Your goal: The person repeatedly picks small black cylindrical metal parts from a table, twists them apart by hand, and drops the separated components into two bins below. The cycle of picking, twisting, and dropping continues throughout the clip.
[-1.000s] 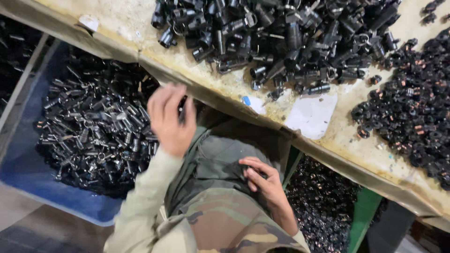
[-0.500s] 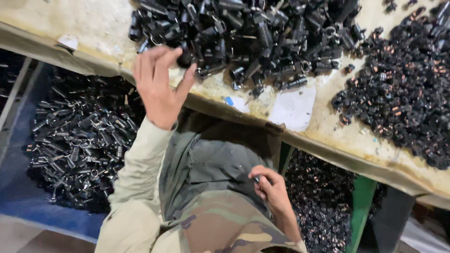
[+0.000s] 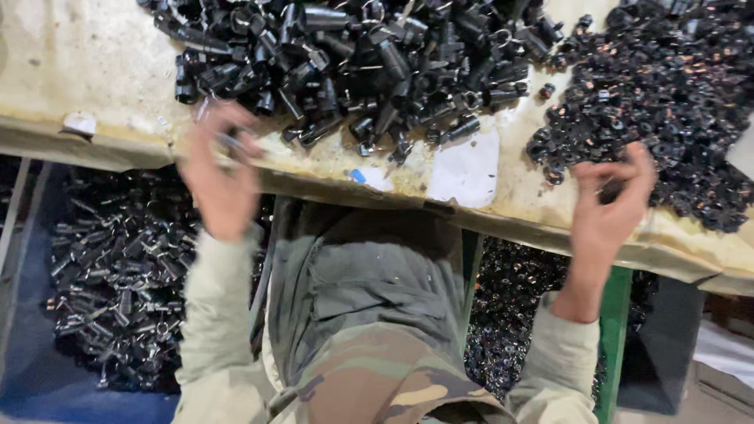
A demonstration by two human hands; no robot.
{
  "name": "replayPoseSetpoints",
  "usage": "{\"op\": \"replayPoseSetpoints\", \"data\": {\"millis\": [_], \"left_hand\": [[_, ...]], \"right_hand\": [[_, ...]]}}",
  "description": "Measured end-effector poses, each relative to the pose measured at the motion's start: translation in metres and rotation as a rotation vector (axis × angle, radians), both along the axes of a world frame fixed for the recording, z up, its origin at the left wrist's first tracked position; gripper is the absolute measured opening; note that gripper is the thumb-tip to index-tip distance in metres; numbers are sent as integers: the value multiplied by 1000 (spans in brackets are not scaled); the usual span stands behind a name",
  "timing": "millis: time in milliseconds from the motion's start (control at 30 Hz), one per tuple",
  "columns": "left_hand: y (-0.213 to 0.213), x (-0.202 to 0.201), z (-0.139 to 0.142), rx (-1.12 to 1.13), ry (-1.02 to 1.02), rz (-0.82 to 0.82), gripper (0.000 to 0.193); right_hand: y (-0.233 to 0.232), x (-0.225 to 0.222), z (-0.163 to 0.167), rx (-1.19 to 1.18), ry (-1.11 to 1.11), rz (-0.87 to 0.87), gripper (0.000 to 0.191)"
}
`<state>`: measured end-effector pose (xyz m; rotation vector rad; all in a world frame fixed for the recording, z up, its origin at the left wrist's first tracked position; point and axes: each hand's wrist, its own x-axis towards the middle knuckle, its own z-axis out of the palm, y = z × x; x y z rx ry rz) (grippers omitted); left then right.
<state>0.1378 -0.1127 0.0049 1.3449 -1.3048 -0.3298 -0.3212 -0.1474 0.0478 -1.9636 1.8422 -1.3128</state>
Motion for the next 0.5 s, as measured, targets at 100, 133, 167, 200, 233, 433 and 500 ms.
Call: {"op": "replayPoseSetpoints", "data": {"millis": [100, 133, 167, 200, 233, 433, 500], "left_hand": [[-59, 46, 7, -92, 9, 164, 43], [-73, 55, 8, -75, 73, 132, 56], [-90, 53, 5, -59, 61, 126, 58], [-102, 44, 4, -39, 49, 118, 60], [-108, 38, 2, -16, 38, 110, 62], [-107, -8, -2, -47, 4, 282, 64], [-106, -24, 5, -33, -92, 379, 53]], "right_hand": [[3, -11, 9, 44, -282, 151, 17], [12, -10, 7, 137, -444, 223, 13], [27, -4, -1, 283, -551, 221, 18], [45, 5, -13, 434, -659, 219, 23], [66, 12, -23, 644, -638, 152, 23], [124, 67, -105, 989, -1177, 305, 32], [133, 76, -116, 1034, -1216, 367, 37]]}}
